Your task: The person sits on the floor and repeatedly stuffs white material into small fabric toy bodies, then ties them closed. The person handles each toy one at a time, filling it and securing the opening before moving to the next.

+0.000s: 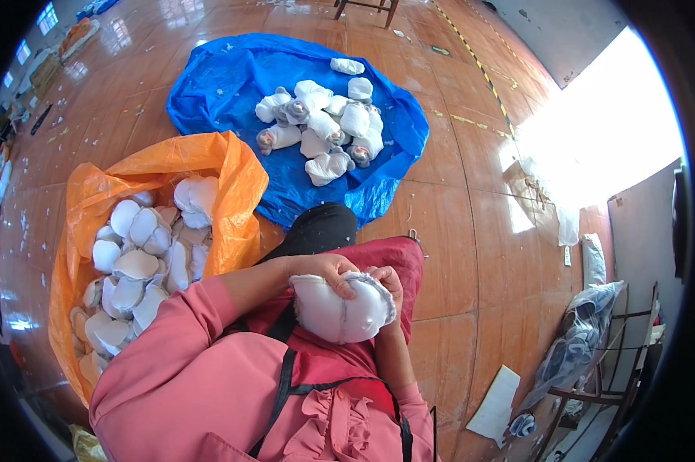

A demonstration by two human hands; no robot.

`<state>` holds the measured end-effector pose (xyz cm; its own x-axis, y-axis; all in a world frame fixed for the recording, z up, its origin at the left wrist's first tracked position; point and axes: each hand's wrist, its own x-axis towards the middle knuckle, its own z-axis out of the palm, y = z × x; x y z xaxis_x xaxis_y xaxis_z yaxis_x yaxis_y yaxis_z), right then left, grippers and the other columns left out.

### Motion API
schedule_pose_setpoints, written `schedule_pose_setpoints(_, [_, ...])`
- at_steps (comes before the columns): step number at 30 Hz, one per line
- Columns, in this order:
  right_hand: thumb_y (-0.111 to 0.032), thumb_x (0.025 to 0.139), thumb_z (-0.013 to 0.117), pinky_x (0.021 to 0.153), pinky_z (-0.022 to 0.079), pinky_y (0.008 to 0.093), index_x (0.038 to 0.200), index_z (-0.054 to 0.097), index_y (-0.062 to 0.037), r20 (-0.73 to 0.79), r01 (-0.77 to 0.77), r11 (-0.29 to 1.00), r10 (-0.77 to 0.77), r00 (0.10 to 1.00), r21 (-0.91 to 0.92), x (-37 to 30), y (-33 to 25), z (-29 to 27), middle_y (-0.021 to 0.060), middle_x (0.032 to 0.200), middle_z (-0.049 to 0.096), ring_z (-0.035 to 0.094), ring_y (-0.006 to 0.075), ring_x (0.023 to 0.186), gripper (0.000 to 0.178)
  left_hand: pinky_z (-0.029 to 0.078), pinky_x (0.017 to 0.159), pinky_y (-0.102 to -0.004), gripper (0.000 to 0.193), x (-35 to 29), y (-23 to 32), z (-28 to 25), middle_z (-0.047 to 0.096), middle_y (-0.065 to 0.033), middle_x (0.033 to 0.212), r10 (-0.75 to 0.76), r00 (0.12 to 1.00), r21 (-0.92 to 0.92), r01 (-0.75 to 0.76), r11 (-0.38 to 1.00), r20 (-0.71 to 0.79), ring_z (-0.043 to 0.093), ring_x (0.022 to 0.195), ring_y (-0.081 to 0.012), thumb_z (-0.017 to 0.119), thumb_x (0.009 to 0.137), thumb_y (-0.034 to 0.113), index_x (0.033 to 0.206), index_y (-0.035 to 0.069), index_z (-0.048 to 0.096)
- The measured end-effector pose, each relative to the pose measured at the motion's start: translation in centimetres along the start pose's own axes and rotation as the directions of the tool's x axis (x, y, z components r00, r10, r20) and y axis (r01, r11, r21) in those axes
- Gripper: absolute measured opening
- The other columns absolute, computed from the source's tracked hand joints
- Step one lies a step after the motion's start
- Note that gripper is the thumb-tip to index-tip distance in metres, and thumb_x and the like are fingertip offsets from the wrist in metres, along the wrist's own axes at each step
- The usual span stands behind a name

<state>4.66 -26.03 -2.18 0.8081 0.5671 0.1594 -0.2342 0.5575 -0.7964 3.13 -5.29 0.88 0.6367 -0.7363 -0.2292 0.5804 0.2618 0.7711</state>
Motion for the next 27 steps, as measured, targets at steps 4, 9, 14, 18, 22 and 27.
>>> schedule_pose_setpoints(4, [-0.019, 0.100, 0.058, 0.071, 0.049, 0.0240, 0.100, 0.056, -0.0078, -0.180, -0.210, 0.976, 0.196, 0.964, -0.059, -0.9, -1.0, 1.4, 0.0007, 0.091, 0.062, 0.059, 0.0090, 0.081, 0.011, 0.049, 0.085, -0.0299, 0.034, -0.9, 0.6, -0.1, 0.067, -0.0041, 0.098, -0.039, 0.999, 0.023, 0.039, 0.999, -0.033, 0.064, 0.091, -0.0150, 0.081, 0.078, 0.018, 0.105, 0.001, 0.069])
schedule_pose_setpoints(9, [-0.025, 0.103, 0.053, 0.067, 0.047, 0.0207, 0.095, 0.059, -0.0074, -0.047, -0.370, 0.885, 0.372, 0.927, -0.282, -0.5, -2.1, 0.8, -0.0029, 0.088, 0.062, 0.057, 0.0055, 0.076, 0.020, 0.043, 0.092, -0.0309, 0.033, -0.6, -0.9, -0.9, 0.062, -0.0036, 0.101, 0.092, 0.995, 0.147, -0.084, 0.986, -0.047, 0.057, 0.101, -0.0159, 0.081, 0.078, 0.017, 0.104, 0.000, 0.071])
schedule_pose_setpoints(14, [-0.019, 0.099, 0.056, 0.075, 0.051, 0.0234, 0.106, 0.063, -0.0045, -0.091, -0.403, 0.913, 0.396, 0.914, -0.064, -1.4, -1.3, 0.3, 0.0011, 0.099, 0.065, 0.061, 0.0085, 0.084, 0.018, 0.041, 0.092, -0.0300, 0.030, -0.8, -0.8, -0.8, 0.060, -0.0035, 0.100, 0.182, 0.980, 0.110, -0.174, 0.979, -0.074, 0.055, 0.100, -0.0152, 0.082, 0.076, 0.015, 0.100, 0.000, 0.073])
schedule_pose_setpoints(18, [-0.017, 0.096, 0.060, 0.085, 0.053, 0.0282, 0.123, 0.062, -0.0018, -0.117, -0.423, 0.906, 0.423, 0.899, 0.024, -1.4, -1.2, 0.7, 0.0064, 0.114, 0.066, 0.064, 0.0137, 0.097, 0.031, 0.041, 0.091, -0.0291, 0.027, -1.3, -0.6, -0.6, 0.059, -0.0027, 0.100, 0.277, 0.955, 0.020, -0.276, 0.961, -0.104, 0.055, 0.100, -0.0145, 0.081, 0.075, 0.012, 0.099, 0.000, 0.073])
schedule_pose_setpoints(22, [-0.028, 0.092, 0.065, 0.091, 0.051, 0.0321, 0.132, 0.056, 0.0008, -0.044, -0.438, 0.899, 0.439, 0.898, 0.021, -1.1, -1.5, -0.3, 0.0093, 0.123, 0.063, 0.062, 0.0181, 0.106, 0.049, 0.041, 0.092, -0.0286, 0.027, -1.2, -0.1, -0.4, 0.056, -0.0025, 0.105, 0.396, 0.910, 0.039, -0.394, 0.918, -0.126, 0.055, 0.101, -0.0142, 0.081, 0.075, 0.010, 0.099, 0.001, 0.073])
schedule_pose_setpoints(27, [-0.046, 0.066, 0.086, 0.103, 0.045, 0.0380, 0.143, 0.042, 0.0009, 0.151, -0.342, 0.934, 0.326, 0.933, 0.098, -0.3, -2.8, 0.6, 0.0125, 0.135, 0.056, 0.055, 0.0225, 0.123, 0.100, 0.040, 0.095, -0.0314, 0.029, -1.2, 0.8, 0.1, 0.053, -0.0031, 0.111, 0.413, 0.899, 0.038, -0.412, 0.910, -0.148, 0.053, 0.107, -0.0147, 0.079, 0.079, 0.018, 0.101, 0.001, 0.071])
